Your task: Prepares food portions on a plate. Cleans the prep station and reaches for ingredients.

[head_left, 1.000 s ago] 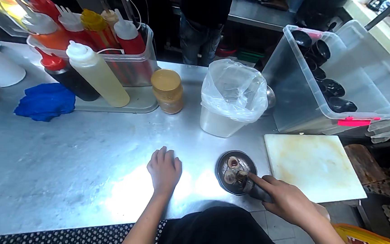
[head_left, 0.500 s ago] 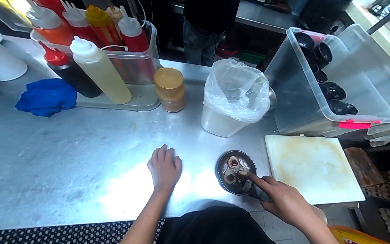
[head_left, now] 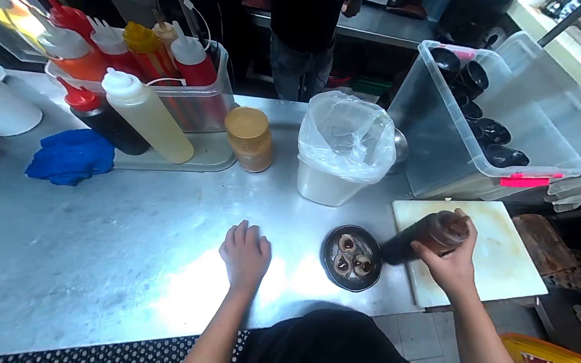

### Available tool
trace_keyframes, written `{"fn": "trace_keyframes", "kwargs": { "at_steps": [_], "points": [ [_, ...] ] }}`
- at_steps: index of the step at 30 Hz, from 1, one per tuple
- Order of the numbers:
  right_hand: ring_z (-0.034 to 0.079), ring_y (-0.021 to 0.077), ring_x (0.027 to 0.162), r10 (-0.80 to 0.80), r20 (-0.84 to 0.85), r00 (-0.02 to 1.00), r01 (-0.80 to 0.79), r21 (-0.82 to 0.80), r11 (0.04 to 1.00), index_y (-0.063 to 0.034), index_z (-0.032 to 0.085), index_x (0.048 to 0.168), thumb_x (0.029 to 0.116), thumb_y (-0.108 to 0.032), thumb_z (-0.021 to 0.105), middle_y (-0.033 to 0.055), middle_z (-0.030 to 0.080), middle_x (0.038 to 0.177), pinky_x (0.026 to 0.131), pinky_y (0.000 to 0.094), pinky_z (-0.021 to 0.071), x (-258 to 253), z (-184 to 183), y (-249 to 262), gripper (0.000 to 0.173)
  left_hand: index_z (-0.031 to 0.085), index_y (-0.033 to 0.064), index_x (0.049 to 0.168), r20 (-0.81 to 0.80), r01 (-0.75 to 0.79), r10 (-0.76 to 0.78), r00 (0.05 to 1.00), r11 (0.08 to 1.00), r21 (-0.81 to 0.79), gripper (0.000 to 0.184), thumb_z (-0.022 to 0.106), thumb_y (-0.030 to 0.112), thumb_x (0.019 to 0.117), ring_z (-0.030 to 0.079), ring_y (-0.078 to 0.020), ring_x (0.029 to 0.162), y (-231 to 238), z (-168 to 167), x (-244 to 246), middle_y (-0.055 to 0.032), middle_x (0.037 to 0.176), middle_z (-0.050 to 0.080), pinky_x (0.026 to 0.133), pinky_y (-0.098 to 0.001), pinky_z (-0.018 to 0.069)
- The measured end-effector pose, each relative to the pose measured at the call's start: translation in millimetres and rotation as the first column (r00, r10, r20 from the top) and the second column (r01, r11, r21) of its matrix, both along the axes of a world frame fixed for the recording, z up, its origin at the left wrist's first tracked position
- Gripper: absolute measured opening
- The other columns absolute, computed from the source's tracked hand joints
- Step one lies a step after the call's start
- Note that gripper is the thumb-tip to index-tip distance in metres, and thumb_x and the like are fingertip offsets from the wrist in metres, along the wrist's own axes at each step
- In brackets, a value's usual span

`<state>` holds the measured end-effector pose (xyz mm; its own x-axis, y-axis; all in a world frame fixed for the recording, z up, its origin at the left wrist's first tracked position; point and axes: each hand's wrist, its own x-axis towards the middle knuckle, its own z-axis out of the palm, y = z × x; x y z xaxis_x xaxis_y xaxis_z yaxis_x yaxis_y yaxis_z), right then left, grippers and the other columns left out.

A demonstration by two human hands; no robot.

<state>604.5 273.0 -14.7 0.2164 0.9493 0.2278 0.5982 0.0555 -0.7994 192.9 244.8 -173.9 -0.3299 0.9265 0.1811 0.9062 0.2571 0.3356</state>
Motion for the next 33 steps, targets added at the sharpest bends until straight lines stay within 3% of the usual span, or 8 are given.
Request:
{"fn": "trace_keyframes", "kwargs": {
  "at_steps": [4, 11, 13, 15, 17, 20, 30, 33],
  "points": [
    [0.061, 0.018, 0.123, -0.113, -0.274, 0.955, 0.132, 0.051, 0.99, -0.0128, 0.016, 0.158, 0.0712, -0.012, 0.086, 0.0118, 0.052, 0.142, 0.098, 0.0384, 0.057, 0.2, -37.4, 22.0, 0.112, 0.07, 0.0179, 0.12, 0.006, 0.003, -0.003, 1.0, 1.0, 0.006, 0.047, 0.037, 0.044, 0.0976, 0.043, -0.0324, 0.141, -0.6, 0.4, 1.3, -0.0059, 0.148, 0.054, 0.108, -0.0594, 0.0343],
    [0.06, 0.02, 0.128, -0.049, -0.219, 0.975, 0.042, -0.035, 0.998, -0.017, 0.018, 0.158, 0.0818, -0.017, 0.087, 0.009, 0.054, 0.146, 0.106, 0.0428, 0.0538, -13.3, -40.1, 38.1, 0.103, 0.07, 0.0176, 0.12, 0.0, 0.004, -0.004, 1.0, 1.0, 0.006, 0.048, 0.037, 0.043, 0.0973, 0.043, -0.0323, 0.141, -1.7, 0.5, 2.8, -0.0056, 0.148, 0.054, 0.107, -0.06, 0.034],
    [0.045, 0.0256, 0.143, -0.066, -0.026, 0.997, 0.064, -0.082, 0.995, -0.0092, 0.02, 0.162, 0.0888, -0.034, 0.079, 0.014, 0.041, 0.159, 0.116, 0.0473, 0.0438, -9.9, -50.6, 5.1, 0.098, 0.069, 0.0176, 0.121, 0.008, 0.005, -0.005, 1.0, 1.0, 0.001, 0.048, 0.037, 0.043, 0.0972, 0.043, -0.0319, 0.142, -2.5, 2.1, 2.4, -0.0057, 0.149, 0.054, 0.108, -0.06, 0.0338],
    [0.032, 0.0437, 0.15, 0.05, 0.36, 0.932, -0.009, -0.115, 0.993, 0.0057, 0.039, 0.153, 0.0982, -0.053, 0.054, 0.029, 0.037, 0.159, 0.121, 0.0577, 0.0324, -12.0, -70.7, -37.8, 0.082, 0.07, 0.0173, 0.121, 0.013, 0.001, -0.002, 1.0, 1.0, 0.011, 0.047, 0.038, 0.044, 0.0972, 0.044, -0.0324, 0.141, 1.0, 3.2, 0.5, -0.0059, 0.148, 0.054, 0.108, -0.0594, 0.0344],
    [0.031, 0.0516, 0.148, 0.225, 0.639, 0.736, -0.15, -0.17, 0.974, -0.0085, 0.059, 0.145, 0.103, -0.06, 0.033, 0.0264, 0.041, 0.158, 0.118, 0.0685, 0.0274, -19.9, -90.2, -73.6, 0.071, 0.07, 0.0161, 0.121, 0.017, 0.004, -0.004, 1.0, 1.0, 0.003, 0.048, 0.039, 0.044, 0.098, 0.044, -0.0348, 0.141, -0.4, 2.3, 0.9, -0.0077, 0.148, 0.054, 0.108, -0.0613, 0.0347],
    [0.03, 0.0474, 0.151, 0.334, 0.736, 0.589, -0.209, -0.261, 0.942, -0.0195, 0.06, 0.146, 0.1049, -0.059, 0.026, 0.0162, 0.04, 0.162, 0.12, 0.0695, 0.0218, -30.6, -104.9, -88.9, 0.066, 0.069, 0.0171, 0.121, 0.011, 0.006, -0.006, 1.0, 1.0, -0.004, 0.048, 0.038, 0.044, 0.098, 0.043, -0.0338, 0.141, -2.2, -0.3, 0.5, -0.0071, 0.148, 0.054, 0.108, -0.0612, 0.0339],
    [0.027, 0.0422, 0.154, 0.432, 0.701, 0.568, -0.284, -0.325, 0.902, -0.0349, 0.058, 0.146, 0.1064, -0.058, 0.025, 0.008, 0.039, 0.164, 0.121, 0.0689, 0.0205, -42.9, -112.2, -82.2, 0.057, 0.069, 0.0175, 0.121, 0.004, 0.0, 0.0, 1.0, 1.0, 0.004, 0.047, 0.038, 0.043, 0.0975, 0.043, -0.0337, 0.141, 0.1, 2.7, 1.1, -0.0071, 0.148, 0.055, 0.107, -0.0604, 0.0346],
    [0.029, 0.0448, 0.152, 0.381, 0.723, 0.577, -0.232, -0.302, 0.925, -0.032, 0.058, 0.147, 0.1061, -0.058, 0.025, 0.0104, 0.04, 0.163, 0.12, 0.0694, 0.0208, -34.8, -116.0, -73.8, 0.059, 0.07, 0.0177, 0.121, 0.008, -0.006, 0.006, 1.0, 1.0, 0.01, 0.047, 0.038, 0.043, 0.097, 0.043, -0.033, 0.141, -0.2, 0.7, 1.6, -0.0064, 0.148, 0.055, 0.107, -0.0599, 0.0349]
  ]
}}
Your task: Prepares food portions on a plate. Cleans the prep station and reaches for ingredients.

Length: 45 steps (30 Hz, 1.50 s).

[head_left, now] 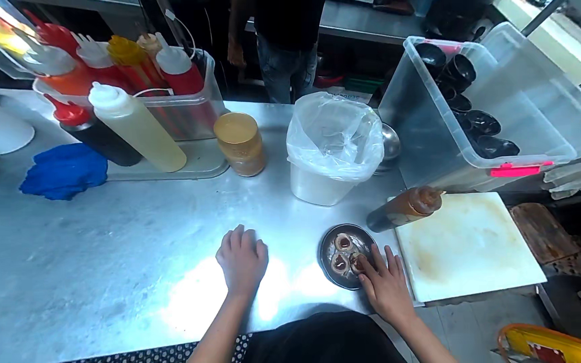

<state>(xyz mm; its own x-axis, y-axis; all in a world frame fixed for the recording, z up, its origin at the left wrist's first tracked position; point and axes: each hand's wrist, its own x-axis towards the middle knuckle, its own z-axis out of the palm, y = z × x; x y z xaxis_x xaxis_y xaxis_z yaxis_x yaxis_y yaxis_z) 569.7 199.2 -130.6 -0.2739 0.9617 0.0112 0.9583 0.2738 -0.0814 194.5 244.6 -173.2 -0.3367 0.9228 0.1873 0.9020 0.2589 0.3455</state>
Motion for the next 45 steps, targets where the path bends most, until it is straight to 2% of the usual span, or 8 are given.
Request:
{"fn": "trace_keyframes", "kwargs": {
  "at_steps": [7, 14, 18, 24, 30, 37, 41, 45],
  "points": [
    [0.027, 0.0418, 0.153, 0.086, -0.003, 0.996, -0.086, -0.038, 0.996, -0.0391, 0.058, 0.145, 0.1063, -0.058, 0.026, 0.0073, 0.039, 0.164, 0.12, 0.0689, 0.0218, -1.8, 4.5, -4.1, 0.054, 0.069, 0.0177, 0.121, -0.007, 0.004, -0.004, 1.0, 1.0, 0.001, 0.047, 0.038, 0.043, 0.0972, 0.043, -0.0327, 0.141, -0.6, 0.6, 0.2, -0.0068, 0.147, 0.055, 0.107, -0.0599, 0.0345],
    [0.031, 0.0462, 0.15, 0.034, -0.008, 0.999, -0.034, -0.004, 0.999, -0.0327, 0.062, 0.143, 0.1063, -0.055, 0.028, 0.0107, 0.042, 0.162, 0.118, 0.0711, 0.0236, 10.1, 5.0, -5.0, 0.055, 0.07, 0.0166, 0.12, 0.0, 0.006, -0.006, 1.0, 1.0, -0.015, 0.046, 0.039, 0.042, 0.0972, 0.043, -0.0338, 0.141, 0.2, 3.1, 0.0, -0.0073, 0.148, 0.055, 0.108, -0.0612, 0.035],
    [0.029, 0.0421, 0.153, 0.092, -0.025, 0.995, -0.093, -0.026, 0.995, -0.0366, 0.059, 0.144, 0.1067, -0.056, 0.027, 0.0084, 0.04, 0.163, 0.12, 0.069, 0.0229, -3.8, 4.2, -6.7, 0.053, 0.07, 0.017, 0.12, -0.011, 0.008, -0.008, 1.0, 1.0, 0.001, 0.047, 0.038, 0.043, 0.0976, 0.044, -0.0331, 0.14, -0.7, 0.0, -0.7, -0.0071, 0.147, 0.055, 0.107, -0.0603, 0.035],
    [0.031, 0.0458, 0.151, -0.001, -0.027, 1.0, 0.001, 0.018, 1.0, -0.0337, 0.063, 0.142, 0.1061, -0.055, 0.029, 0.0112, 0.042, 0.162, 0.12, 0.0701, 0.0224, 4.9, -1.3, 10.2, 0.054, 0.07, 0.0177, 0.121, -0.018, -0.001, 0.001, 1.0, 1.0, -0.008, 0.048, 0.037, 0.044, 0.0973, 0.043, -0.0318, 0.141, 0.4, -0.4, -0.8, -0.0056, 0.148, 0.054, 0.108, -0.0592, 0.0341],
    [0.031, 0.0425, 0.152, 0.093, -0.045, 0.995, -0.094, -0.003, 0.996, -0.0356, 0.062, 0.141, 0.1062, -0.055, 0.031, 0.0091, 0.043, 0.161, 0.119, 0.0689, 0.0241, -2.5, 1.6, -2.7, 0.051, 0.069, 0.0181, 0.12, -0.025, 0.0, 0.0, 1.0, 1.0, 0.003, 0.048, 0.036, 0.044, 0.0976, 0.043, -0.0319, 0.141, -0.4, -2.6, 0.1, -0.0058, 0.148, 0.054, 0.107, -0.0592, 0.0342],
    [0.032, 0.0457, 0.15, -0.029, -0.043, 0.999, 0.03, 0.016, 0.999, -0.0297, 0.066, 0.138, 0.1058, -0.054, 0.03, 0.0109, 0.044, 0.16, 0.12, 0.0692, 0.0231, 9.5, -0.8, 10.5, 0.054, 0.069, 0.0186, 0.121, -0.018, -0.004, 0.004, 1.0, 1.0, -0.016, 0.047, 0.037, 0.044, 0.0974, 0.043, -0.0318, 0.141, 1.1, 1.3, 0.9, -0.0056, 0.148, 0.054, 0.108, -0.0593, 0.0342],
    [0.035, 0.0454, 0.149, 0.032, -0.079, 0.996, -0.031, 0.008, 0.999, -0.0281, 0.07, 0.132, 0.1058, -0.053, 0.034, 0.0107, 0.048, 0.158, 0.118, 0.0689, 0.0266, 7.7, 4.1, -10.7, 0.051, 0.069, 0.0185, 0.121, -0.025, -0.004, 0.004, 1.0, 1.0, -0.011, 0.048, 0.037, 0.045, 0.0976, 0.043, -0.032, 0.142, -0.3, 0.4, 1.1, -0.0062, 0.148, 0.054, 0.108, -0.0593, 0.0339],
    [0.033, 0.0422, 0.151, 0.069, -0.115, 0.991, -0.069, 0.002, 0.998, -0.032, 0.066, 0.137, 0.1056, -0.053, 0.035, 0.0103, 0.046, 0.159, 0.119, 0.0679, 0.026, -3.5, 0.3, -0.8, 0.049, 0.069, 0.0167, 0.121, -0.023, 0.013, -0.013, 1.0, 1.0, -0.008, 0.047, 0.038, 0.043, 0.0978, 0.043, -0.0349, 0.141, 0.5, 2.8, 1.4, -0.0082, 0.147, 0.055, 0.106, -0.0613, 0.0353]
  ]
}}
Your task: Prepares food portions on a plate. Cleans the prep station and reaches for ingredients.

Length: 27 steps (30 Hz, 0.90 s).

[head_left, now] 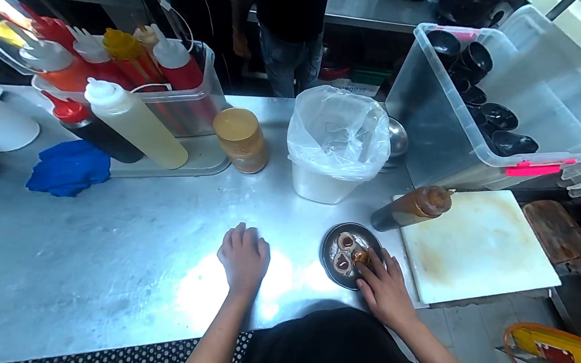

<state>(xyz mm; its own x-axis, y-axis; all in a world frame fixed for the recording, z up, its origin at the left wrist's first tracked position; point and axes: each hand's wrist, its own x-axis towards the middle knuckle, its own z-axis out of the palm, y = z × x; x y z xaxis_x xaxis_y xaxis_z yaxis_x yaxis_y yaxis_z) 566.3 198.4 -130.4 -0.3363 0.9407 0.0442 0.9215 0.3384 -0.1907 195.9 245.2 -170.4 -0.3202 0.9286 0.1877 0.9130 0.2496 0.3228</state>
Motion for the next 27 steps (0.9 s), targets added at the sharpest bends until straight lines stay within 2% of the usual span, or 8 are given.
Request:
{"fn": "trace_keyframes", "kwargs": {
  "at_steps": [4, 7, 14, 18, 23, 27],
  "points": [
    [0.033, 0.0447, 0.15, -0.04, 0.013, 0.999, 0.039, 0.01, 0.999, -0.0306, 0.067, 0.136, 0.1054, -0.052, 0.036, 0.0115, 0.046, 0.159, 0.119, 0.0692, 0.0256, 6.8, -2.0, 4.3, 0.048, 0.069, 0.0185, 0.121, 0.001, -0.01, 0.01, 1.0, 1.0, -0.008, 0.047, 0.037, 0.043, 0.0978, 0.043, -0.0327, 0.141, -0.5, -0.6, -0.4, -0.0062, 0.148, 0.054, 0.107, -0.0602, 0.0349],
    [0.033, 0.0432, 0.15, 0.008, 0.02, 1.0, -0.008, -0.016, 1.0, -0.0316, 0.069, 0.132, 0.1057, -0.052, 0.036, 0.0095, 0.046, 0.16, 0.119, 0.0686, 0.0253, 10.1, -0.5, -4.4, 0.047, 0.07, 0.0185, 0.12, -0.003, -0.008, 0.008, 1.0, 1.0, -0.005, 0.046, 0.038, 0.044, 0.0977, 0.043, -0.0329, 0.141, 0.1, -1.1, -0.5, -0.0066, 0.147, 0.055, 0.106, -0.06, 0.0354],
    [0.031, 0.0424, 0.152, -0.017, -0.006, 1.0, 0.017, 0.025, 1.0, -0.0303, 0.065, 0.139, 0.1057, -0.054, 0.033, 0.0103, 0.045, 0.16, 0.12, 0.0674, 0.0241, -7.0, 2.3, 16.6, 0.052, 0.069, 0.0186, 0.121, -0.01, -0.02, 0.02, 1.0, 1.0, -0.005, 0.047, 0.037, 0.044, 0.0975, 0.042, -0.032, 0.142, -0.7, -3.9, -0.6, -0.0061, 0.148, 0.054, 0.107, -0.0596, 0.034],
    [0.028, 0.0399, 0.153, 0.048, -0.006, 0.999, -0.048, -0.02, 0.999, -0.0337, 0.064, 0.14, 0.1056, -0.055, 0.033, 0.0079, 0.045, 0.16, 0.121, 0.0673, 0.0224, -23.3, 4.9, 14.6, 0.051, 0.069, 0.0182, 0.122, -0.003, -0.017, 0.017, 1.0, 1.0, -0.016, 0.048, 0.037, 0.044, 0.0976, 0.042, -0.0323, 0.142, -0.6, -3.5, -0.4, -0.0067, 0.149, 0.054, 0.108, -0.0596, 0.034],
    [0.025, 0.0366, 0.155, 0.149, 0.03, 0.988, -0.145, -0.113, 0.983, -0.0403, 0.06, 0.142, 0.1056, -0.058, 0.032, 0.0037, 0.037, 0.165, 0.122, 0.0673, 0.0188, -33.2, 6.4, 13.4, 0.049, 0.069, 0.0196, 0.122, -0.007, -0.019, 0.019, 1.0, 1.0, -0.015, 0.048, 0.036, 0.045, 0.0982, 0.043, -0.0305, 0.142, -1.2, -4.7, -0.8, -0.0053, 0.149, 0.053, 0.108, -0.0585, 0.0338],
    [0.023, 0.0391, 0.155, 0.086, 0.055, 0.995, -0.079, -0.113, 0.99, -0.039, 0.059, 0.144, 0.1061, -0.058, 0.029, 0.0057, 0.037, 0.165, 0.123, 0.0672, 0.018, -32.8, 7.3, 18.8, 0.052, 0.069, 0.0186, 0.122, -0.004, -0.012, 0.012, 1.0, 1.0, -0.026, 0.048, 0.036, 0.045, 0.0981, 0.042, -0.0311, 0.142, -1.9, -4.6, -0.7, -0.0051, 0.149, 0.053, 0.108, -0.0591, 0.0338]
  ]
}}
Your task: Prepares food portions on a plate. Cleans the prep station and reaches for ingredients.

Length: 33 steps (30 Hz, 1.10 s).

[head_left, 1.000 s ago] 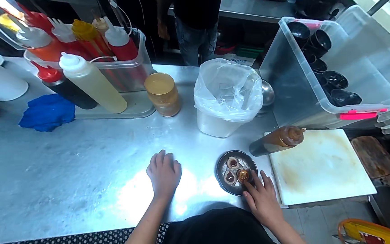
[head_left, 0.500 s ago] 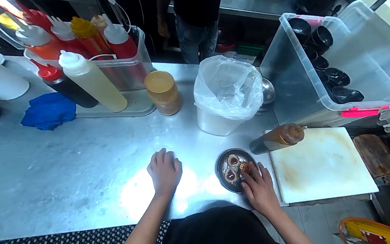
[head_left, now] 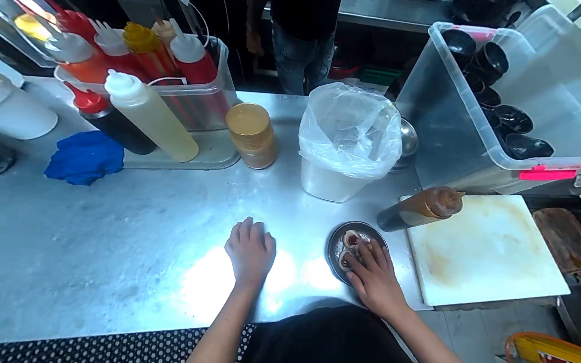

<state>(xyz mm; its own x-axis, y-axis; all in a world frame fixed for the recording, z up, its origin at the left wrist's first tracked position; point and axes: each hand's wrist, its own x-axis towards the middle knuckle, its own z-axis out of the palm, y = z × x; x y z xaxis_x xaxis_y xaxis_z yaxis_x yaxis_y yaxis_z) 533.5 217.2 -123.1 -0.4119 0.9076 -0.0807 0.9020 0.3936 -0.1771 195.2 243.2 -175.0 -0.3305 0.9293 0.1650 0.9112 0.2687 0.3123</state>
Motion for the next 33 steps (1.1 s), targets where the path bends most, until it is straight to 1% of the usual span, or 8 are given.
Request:
{"fn": "trace_keyframes", "kwargs": {
  "at_steps": [6, 8, 12, 17, 20, 25, 29, 33],
  "points": [
    [0.029, 0.0402, 0.153, 0.065, -0.04, 0.997, -0.064, 0.039, 0.997, -0.0364, 0.066, 0.135, 0.106, -0.057, 0.033, 0.0058, 0.043, 0.162, 0.12, 0.0686, 0.0232, 4.8, 2.6, -15.8, 0.048, 0.069, 0.0193, 0.121, -0.002, -0.003, 0.003, 1.0, 1.0, 0.003, 0.047, 0.038, 0.044, 0.0978, 0.042, -0.0315, 0.142, 1.5, 0.3, -1.5, -0.0047, 0.149, 0.053, 0.109, -0.0601, 0.0336],
    [0.029, 0.0396, 0.153, 0.084, -0.033, 0.996, -0.083, 0.021, 0.996, -0.0383, 0.063, 0.139, 0.106, -0.057, 0.033, 0.0058, 0.042, 0.162, 0.121, 0.0684, 0.0221, -0.5, 0.9, -11.4, 0.048, 0.069, 0.0189, 0.121, 0.002, 0.0, 0.0, 1.0, 1.0, 0.001, 0.047, 0.037, 0.044, 0.098, 0.042, -0.0314, 0.142, 1.6, 0.7, -1.1, -0.0049, 0.149, 0.053, 0.109, -0.0599, 0.0332],
    [0.021, 0.0381, 0.156, 0.018, 0.01, 1.0, -0.018, -0.024, 1.0, -0.0396, 0.058, 0.143, 0.1057, -0.057, 0.031, 0.0048, 0.036, 0.166, 0.123, 0.0671, 0.0166, -1.8, -0.2, 4.6, 0.05, 0.068, 0.0197, 0.122, 0.001, -0.007, 0.007, 1.0, 1.0, 0.005, 0.047, 0.037, 0.044, 0.0982, 0.041, -0.0306, 0.143, 0.5, -0.6, -1.2, -0.0042, 0.15, 0.052, 0.11, -0.0588, 0.0323],
    [0.026, 0.0398, 0.154, 0.064, 0.018, 0.998, -0.064, -0.008, 0.998, -0.0366, 0.063, 0.139, 0.1057, -0.057, 0.032, 0.0054, 0.041, 0.163, 0.121, 0.0681, 0.0219, 13.0, 6.8, -13.6, 0.049, 0.069, 0.0191, 0.122, -0.001, -0.007, 0.007, 1.0, 1.0, 0.01, 0.047, 0.037, 0.045, 0.098, 0.042, -0.0311, 0.142, 1.3, -0.2, -0.4, -0.0045, 0.149, 0.053, 0.109, -0.058, 0.034],
    [0.026, 0.0381, 0.154, 0.118, 0.0, 0.993, -0.118, -0.028, 0.993, -0.0386, 0.06, 0.141, 0.1057, -0.058, 0.033, 0.004, 0.04, 0.164, 0.121, 0.0677, 0.0212, 6.3, 4.1, -14.4, 0.048, 0.068, 0.0197, 0.123, -0.005, -0.004, 0.004, 1.0, 1.0, 0.003, 0.048, 0.036, 0.045, 0.0983, 0.041, -0.0309, 0.143, 0.4, -1.7, -1.5, -0.0043, 0.15, 0.052, 0.11, -0.0584, 0.0334],
    [0.027, 0.04, 0.154, 0.011, 0.001, 1.0, -0.011, -0.018, 1.0, -0.0367, 0.062, 0.14, 0.1057, -0.054, 0.034, 0.0072, 0.042, 0.162, 0.121, 0.0676, 0.0215, 15.3, 2.0, -5.6, 0.048, 0.069, 0.019, 0.121, -0.01, -0.001, 0.002, 1.0, 1.0, 0.011, 0.047, 0.036, 0.045, 0.098, 0.042, -0.031, 0.142, 1.0, 0.4, -0.6, -0.0052, 0.149, 0.053, 0.108, -0.0585, 0.034],
    [0.028, 0.0385, 0.154, 0.053, -0.013, 0.998, -0.054, -0.018, 0.998, -0.0362, 0.064, 0.137, 0.1057, -0.057, 0.033, 0.005, 0.042, 0.162, 0.121, 0.0672, 0.023, 23.1, 4.7, -18.4, 0.048, 0.069, 0.0188, 0.122, -0.007, -0.001, 0.001, 1.0, 1.0, 0.021, 0.047, 0.037, 0.044, 0.0978, 0.043, -0.032, 0.141, 0.7, 0.8, -0.1, -0.0056, 0.148, 0.054, 0.108, -0.0582, 0.0345],
    [0.029, 0.0399, 0.153, 0.01, -0.019, 1.0, -0.01, 0.02, 1.0, -0.034, 0.062, 0.141, 0.105, -0.056, 0.035, 0.0073, 0.043, 0.161, 0.12, 0.0674, 0.0242, 17.9, 2.6, -9.0, 0.05, 0.069, 0.0177, 0.121, 0.006, 0.001, -0.001, 1.0, 1.0, 0.01, 0.046, 0.038, 0.043, 0.0975, 0.043, -0.0327, 0.142, 0.9, 2.9, 0.3, -0.0067, 0.149, 0.054, 0.108, -0.0607, 0.0346]
  ]
}}
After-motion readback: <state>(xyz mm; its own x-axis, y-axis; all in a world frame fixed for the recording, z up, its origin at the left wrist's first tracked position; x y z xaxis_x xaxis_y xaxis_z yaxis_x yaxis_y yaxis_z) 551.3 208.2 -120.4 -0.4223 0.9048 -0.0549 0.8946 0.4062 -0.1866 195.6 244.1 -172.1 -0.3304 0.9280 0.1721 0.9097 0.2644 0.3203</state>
